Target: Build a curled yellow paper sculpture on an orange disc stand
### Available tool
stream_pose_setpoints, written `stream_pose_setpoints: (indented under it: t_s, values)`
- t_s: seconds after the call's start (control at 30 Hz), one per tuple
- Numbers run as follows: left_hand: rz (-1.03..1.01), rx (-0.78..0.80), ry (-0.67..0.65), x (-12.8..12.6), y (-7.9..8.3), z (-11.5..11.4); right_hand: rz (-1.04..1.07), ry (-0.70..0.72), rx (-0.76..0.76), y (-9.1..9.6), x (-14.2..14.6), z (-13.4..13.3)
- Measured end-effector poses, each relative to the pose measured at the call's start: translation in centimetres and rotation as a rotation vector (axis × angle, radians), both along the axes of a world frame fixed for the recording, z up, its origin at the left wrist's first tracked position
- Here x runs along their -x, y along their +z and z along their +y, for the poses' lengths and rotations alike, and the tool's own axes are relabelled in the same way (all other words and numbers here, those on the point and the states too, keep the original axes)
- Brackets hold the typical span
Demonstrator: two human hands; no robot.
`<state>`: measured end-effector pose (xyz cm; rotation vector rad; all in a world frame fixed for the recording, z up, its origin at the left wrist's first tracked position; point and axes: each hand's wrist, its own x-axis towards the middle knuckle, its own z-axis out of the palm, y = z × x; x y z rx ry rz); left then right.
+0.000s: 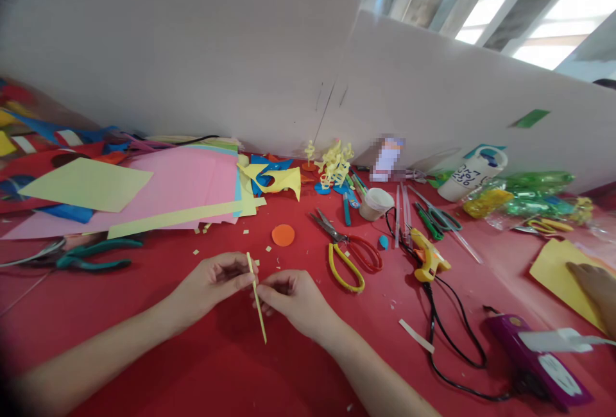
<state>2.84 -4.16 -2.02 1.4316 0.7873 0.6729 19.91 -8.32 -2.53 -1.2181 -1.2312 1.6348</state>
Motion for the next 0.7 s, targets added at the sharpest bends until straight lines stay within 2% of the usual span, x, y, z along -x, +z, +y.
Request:
stream_pose_setpoints:
  t_s: [0.17,0.37,0.7]
  values:
    - [-0.013,0.003,0.002,-0.11,0.02,-0.06,-0.026,-0.036,-0.041,-0.21,0.10,0.01]
    - [-0.060,0.063,-0.006,-0.26,0.28,-0.05,0.031,0.016,-0.042,-0.06,-0.18,0.00]
    - [-0.069,0.055,-0.012,-0.22,0.24,-0.11,0.075,0.013,0.005,-0.19,-0.44,-0.02]
